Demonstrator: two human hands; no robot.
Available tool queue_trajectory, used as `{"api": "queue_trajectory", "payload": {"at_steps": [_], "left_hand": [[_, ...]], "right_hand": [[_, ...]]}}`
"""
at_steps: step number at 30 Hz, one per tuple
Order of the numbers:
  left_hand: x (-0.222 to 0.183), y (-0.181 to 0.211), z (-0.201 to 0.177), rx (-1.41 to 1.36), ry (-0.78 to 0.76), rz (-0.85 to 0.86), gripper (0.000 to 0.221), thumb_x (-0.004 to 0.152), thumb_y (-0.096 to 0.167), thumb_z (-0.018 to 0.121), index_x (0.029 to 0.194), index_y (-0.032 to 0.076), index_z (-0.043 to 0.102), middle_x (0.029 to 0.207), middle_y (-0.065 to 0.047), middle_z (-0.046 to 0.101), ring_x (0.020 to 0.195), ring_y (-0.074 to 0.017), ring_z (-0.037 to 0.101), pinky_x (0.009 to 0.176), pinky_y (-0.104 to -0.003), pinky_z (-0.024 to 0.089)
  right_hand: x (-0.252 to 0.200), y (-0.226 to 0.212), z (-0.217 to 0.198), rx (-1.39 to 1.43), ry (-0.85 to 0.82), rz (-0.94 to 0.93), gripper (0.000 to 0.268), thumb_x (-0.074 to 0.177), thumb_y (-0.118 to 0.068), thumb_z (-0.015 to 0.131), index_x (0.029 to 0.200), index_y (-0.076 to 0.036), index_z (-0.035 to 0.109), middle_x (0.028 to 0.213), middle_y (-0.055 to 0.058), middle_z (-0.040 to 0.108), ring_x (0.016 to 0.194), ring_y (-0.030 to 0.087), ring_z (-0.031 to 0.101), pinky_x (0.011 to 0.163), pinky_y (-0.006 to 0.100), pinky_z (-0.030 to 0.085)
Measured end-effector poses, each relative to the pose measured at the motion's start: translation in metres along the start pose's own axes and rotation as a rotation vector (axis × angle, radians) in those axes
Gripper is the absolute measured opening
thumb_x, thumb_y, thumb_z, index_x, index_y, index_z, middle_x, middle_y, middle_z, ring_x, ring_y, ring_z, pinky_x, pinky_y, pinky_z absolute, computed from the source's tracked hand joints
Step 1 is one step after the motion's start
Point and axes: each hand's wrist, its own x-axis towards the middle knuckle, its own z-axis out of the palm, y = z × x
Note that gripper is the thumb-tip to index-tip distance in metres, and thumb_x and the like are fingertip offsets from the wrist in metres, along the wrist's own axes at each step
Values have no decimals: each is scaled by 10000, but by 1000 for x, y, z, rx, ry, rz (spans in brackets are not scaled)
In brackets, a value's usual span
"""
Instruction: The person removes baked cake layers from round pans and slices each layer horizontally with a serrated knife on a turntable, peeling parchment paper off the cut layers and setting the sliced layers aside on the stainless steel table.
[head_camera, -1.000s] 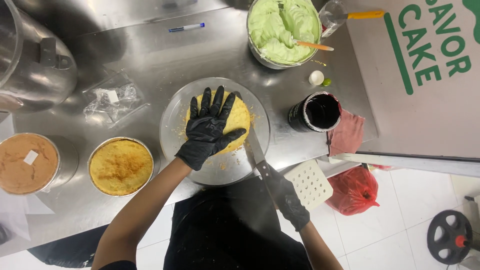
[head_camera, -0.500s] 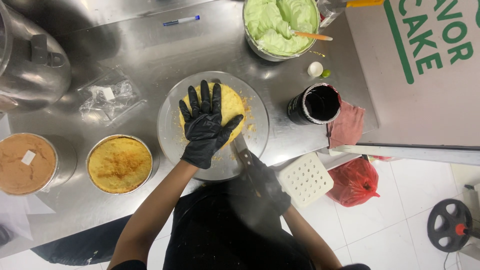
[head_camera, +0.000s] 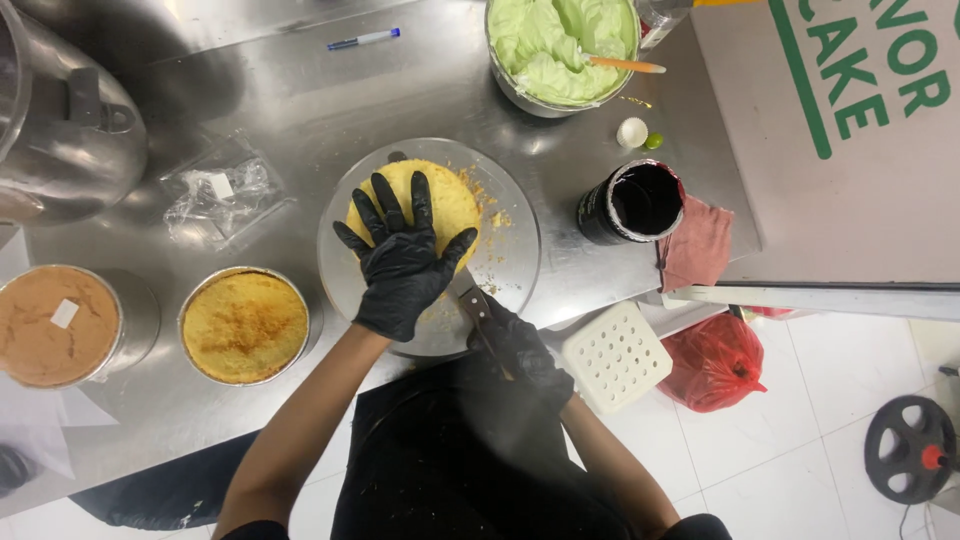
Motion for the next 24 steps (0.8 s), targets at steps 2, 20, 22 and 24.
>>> {"api": "queue_trajectory", "payload": {"at_steps": [2,20,22,24], "left_hand": [[5,-9,-20,50,-16,104,985,876,731,546,1624,184,212,1657,-276,51,1515,-520,1,1087,-761,-54],[-3,-31,12,-2,197,-3,794,1020,631,489,1678,273,227,1739,-160,70,1596,-420,29,1207,-722,12],[-5,-27,14,-23,190,-51,801,1019,630,486,1678,267,210,1737,-175,56,1594,-427,17,1193,-741,0],[-9,-24,15,-41,176,-100,810,1018,629,483,1678,260,193,1735,-191,42,1592,-435,4,1179,-759,-13]], "right_hand": [[2,-5,-3,-329,363,458,1029,876,-631,713,1618,-11,361,965,170,673,592,97,527,488,206,412],[-43,49,-25,-66,86,105,763,985,-263,659,1627,19,359,1189,158,702,631,46,600,498,188,459],[-45,59,-33,-2,147,153,742,991,-284,640,1612,10,360,1185,155,707,627,59,613,492,195,469],[-50,73,-37,70,212,204,721,997,-304,620,1597,1,360,1182,153,712,623,73,626,485,202,479]]}}
